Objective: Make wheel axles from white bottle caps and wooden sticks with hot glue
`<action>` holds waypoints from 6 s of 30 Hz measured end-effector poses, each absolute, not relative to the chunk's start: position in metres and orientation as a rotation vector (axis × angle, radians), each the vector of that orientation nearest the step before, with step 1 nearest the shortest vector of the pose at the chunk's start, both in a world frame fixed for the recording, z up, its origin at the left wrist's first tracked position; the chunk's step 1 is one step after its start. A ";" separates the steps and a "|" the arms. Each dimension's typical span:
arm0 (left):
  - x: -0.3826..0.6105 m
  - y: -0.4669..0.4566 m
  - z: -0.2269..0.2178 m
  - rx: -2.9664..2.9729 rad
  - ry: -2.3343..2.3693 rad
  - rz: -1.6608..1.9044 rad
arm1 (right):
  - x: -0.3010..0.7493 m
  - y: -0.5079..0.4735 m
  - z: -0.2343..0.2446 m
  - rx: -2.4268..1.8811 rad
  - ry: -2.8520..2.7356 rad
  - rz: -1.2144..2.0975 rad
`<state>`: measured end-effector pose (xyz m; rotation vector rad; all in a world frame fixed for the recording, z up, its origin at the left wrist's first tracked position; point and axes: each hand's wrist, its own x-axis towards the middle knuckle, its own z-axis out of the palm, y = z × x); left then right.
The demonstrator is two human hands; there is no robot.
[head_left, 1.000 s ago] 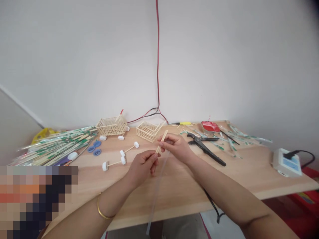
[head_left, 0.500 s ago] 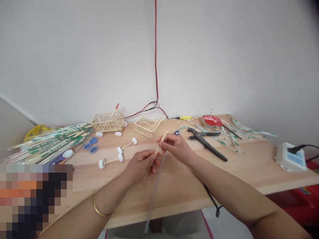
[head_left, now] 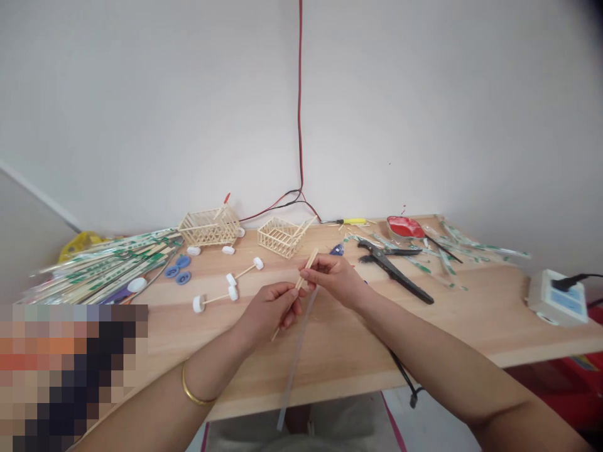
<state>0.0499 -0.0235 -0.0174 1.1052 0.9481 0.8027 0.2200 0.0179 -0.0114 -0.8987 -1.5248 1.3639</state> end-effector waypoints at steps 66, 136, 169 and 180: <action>0.038 -0.021 -0.007 1.464 1.255 0.718 | 0.229 0.020 -0.006 -0.949 -1.618 1.230; 0.037 -0.022 -0.008 2.098 1.214 1.236 | 0.212 0.007 -0.026 -1.127 -2.482 0.493; 0.034 -0.013 -0.012 2.068 1.290 0.904 | 0.204 0.000 -0.016 -1.235 -2.500 0.543; 0.034 -0.012 -0.015 2.069 1.332 0.833 | 0.206 0.000 -0.016 -1.232 -2.504 0.546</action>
